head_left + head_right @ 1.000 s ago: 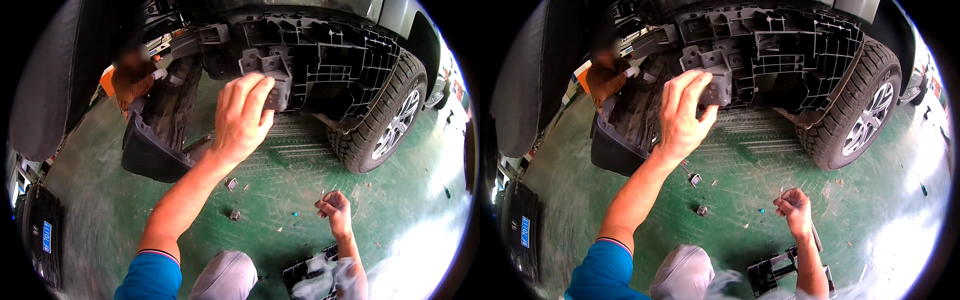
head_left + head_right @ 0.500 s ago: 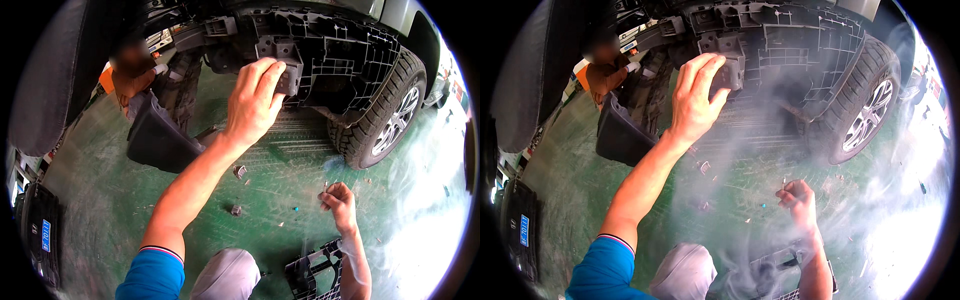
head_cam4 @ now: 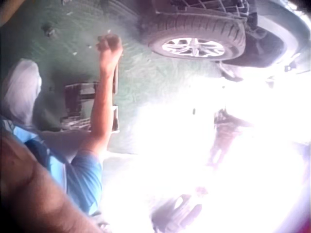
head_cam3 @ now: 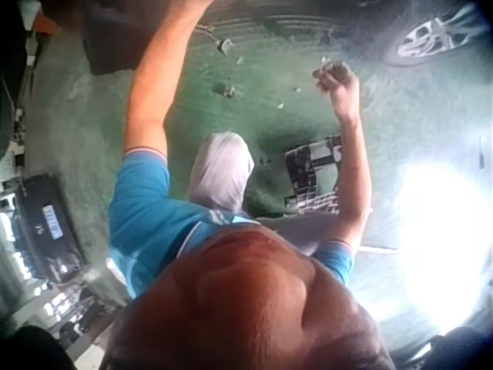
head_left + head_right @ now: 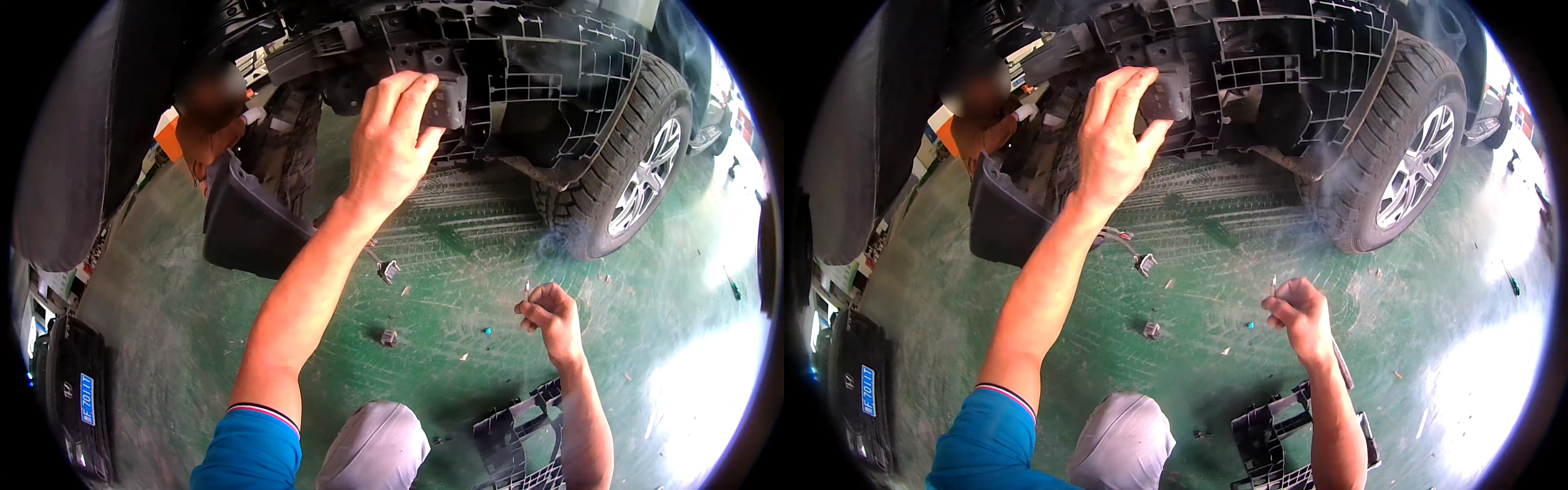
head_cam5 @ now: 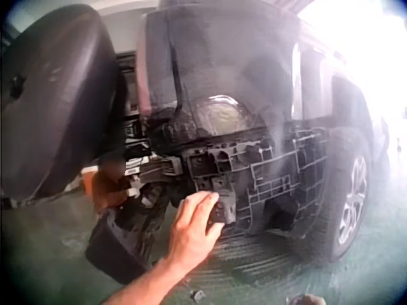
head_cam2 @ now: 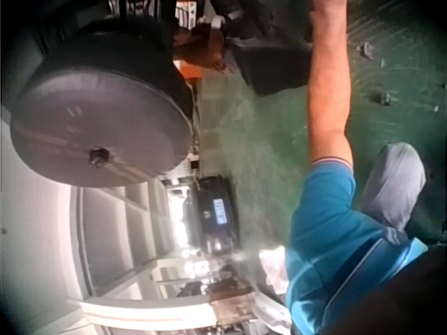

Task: The person kneels on the floor and uses a screwdriver to remove screws from a black plastic car grille component. They then position the grille against the front bumper of a vehicle and use the screwdriver to fasten it in place.

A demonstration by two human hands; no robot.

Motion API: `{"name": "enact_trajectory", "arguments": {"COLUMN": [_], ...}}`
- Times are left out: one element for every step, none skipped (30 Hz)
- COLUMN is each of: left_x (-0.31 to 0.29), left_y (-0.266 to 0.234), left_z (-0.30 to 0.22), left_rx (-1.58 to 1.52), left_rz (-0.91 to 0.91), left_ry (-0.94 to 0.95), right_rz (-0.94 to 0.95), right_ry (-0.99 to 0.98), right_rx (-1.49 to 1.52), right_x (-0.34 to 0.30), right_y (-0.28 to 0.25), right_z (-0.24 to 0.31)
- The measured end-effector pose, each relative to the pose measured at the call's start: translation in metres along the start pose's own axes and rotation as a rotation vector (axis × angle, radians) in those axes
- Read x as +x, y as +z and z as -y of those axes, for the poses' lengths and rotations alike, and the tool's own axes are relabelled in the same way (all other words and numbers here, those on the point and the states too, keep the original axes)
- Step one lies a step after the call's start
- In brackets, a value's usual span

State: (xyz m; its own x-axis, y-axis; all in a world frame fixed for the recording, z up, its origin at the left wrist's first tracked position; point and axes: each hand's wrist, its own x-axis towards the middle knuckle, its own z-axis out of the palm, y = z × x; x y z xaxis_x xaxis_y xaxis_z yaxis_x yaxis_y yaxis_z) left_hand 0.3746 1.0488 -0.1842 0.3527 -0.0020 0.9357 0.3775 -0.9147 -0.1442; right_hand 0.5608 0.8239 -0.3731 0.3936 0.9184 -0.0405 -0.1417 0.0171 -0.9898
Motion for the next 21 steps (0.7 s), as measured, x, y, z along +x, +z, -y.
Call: {"name": "enact_trajectory", "arguments": {"left_x": [-0.001,0.0,0.002,0.001,0.002,0.004,0.006,0.006,0.004,0.004,0.003,0.002,0.001,0.001,0.0,0.003,0.004,0.002,0.001,0.002,0.004], "left_y": [0.0,-0.001,0.0,0.001,0.0,-0.001,-0.002,-0.004,-0.002,-0.002,-0.002,-0.002,-0.002,-0.003,-0.003,-0.004,-0.003,0.001,0.001,0.0,0.0], "left_z": [0.001,0.001,0.002,0.003,0.003,0.005,0.006,0.008,0.009,0.011,0.013,0.014,0.016,0.017,0.017,0.016,0.016,0.02,0.02,0.02,0.02], "left_rx": [0.006,0.01,0.009,0.002,0.004,0.024,0.026,0.038,0.033,0.058,0.059,0.059,0.054,0.045,0.036,0.03,0.042,0.02,0.028,0.035,0.033], "left_rz": [0.002,0.006,0.005,0.014,0.028,0.03,0.045,0.059,0.062,0.064,0.07,0.075,0.08,0.084,0.087,0.085,0.076,0.069,0.073,0.077,0.079], "left_ry": [0.008,0.016,0.033,0.047,0.044,0.053,0.06,0.067,0.077,0.087,0.094,0.1,0.094,0.095,0.096,0.103,0.123,0.131,0.13,0.131,0.133], "right_rz": [-0.009,-0.017,-0.013,-0.012,-0.012,-0.009,-0.01,-0.002,0.01,0.012,0.013,0.014,0.027,0.031,0.035,0.039,0.045,0.05,0.054,0.075,0.096], "right_ry": [0.007,0.013,0.005,0.007,0.008,-0.001,-0.004,-0.01,-0.03,-0.032,-0.034,-0.036,-0.043,-0.047,-0.05,-0.063,-0.066,-0.07,-0.072,-0.063,-0.055], "right_rx": [0.004,0.008,-0.005,-0.014,-0.022,-0.023,-0.017,-0.01,-0.007,-0.004,-0.002,0.0,-0.008,0.001,0.01,0.02,-0.014,-0.048,-0.081,-0.099,-0.117], "right_x": [0.0,0.0,0.001,0.0,0.0,0.002,0.002,0.003,0.003,0.003,0.002,0.001,0.0,-0.001,-0.002,-0.001,-0.001,-0.002,-0.003,-0.004,-0.005], "right_y": [0.001,0.0,-0.001,-0.002,-0.003,-0.004,-0.003,-0.003,-0.005,-0.005,-0.005,-0.005,-0.005,-0.005,-0.005,-0.006,-0.008,-0.011,-0.012,-0.013,-0.013], "right_z": [0.0,0.001,0.002,0.001,0.001,0.004,0.006,0.005,0.0,0.0,0.003,0.005,0.009,0.01,0.009,0.011,0.011,0.011,0.011,0.013,0.018]}}
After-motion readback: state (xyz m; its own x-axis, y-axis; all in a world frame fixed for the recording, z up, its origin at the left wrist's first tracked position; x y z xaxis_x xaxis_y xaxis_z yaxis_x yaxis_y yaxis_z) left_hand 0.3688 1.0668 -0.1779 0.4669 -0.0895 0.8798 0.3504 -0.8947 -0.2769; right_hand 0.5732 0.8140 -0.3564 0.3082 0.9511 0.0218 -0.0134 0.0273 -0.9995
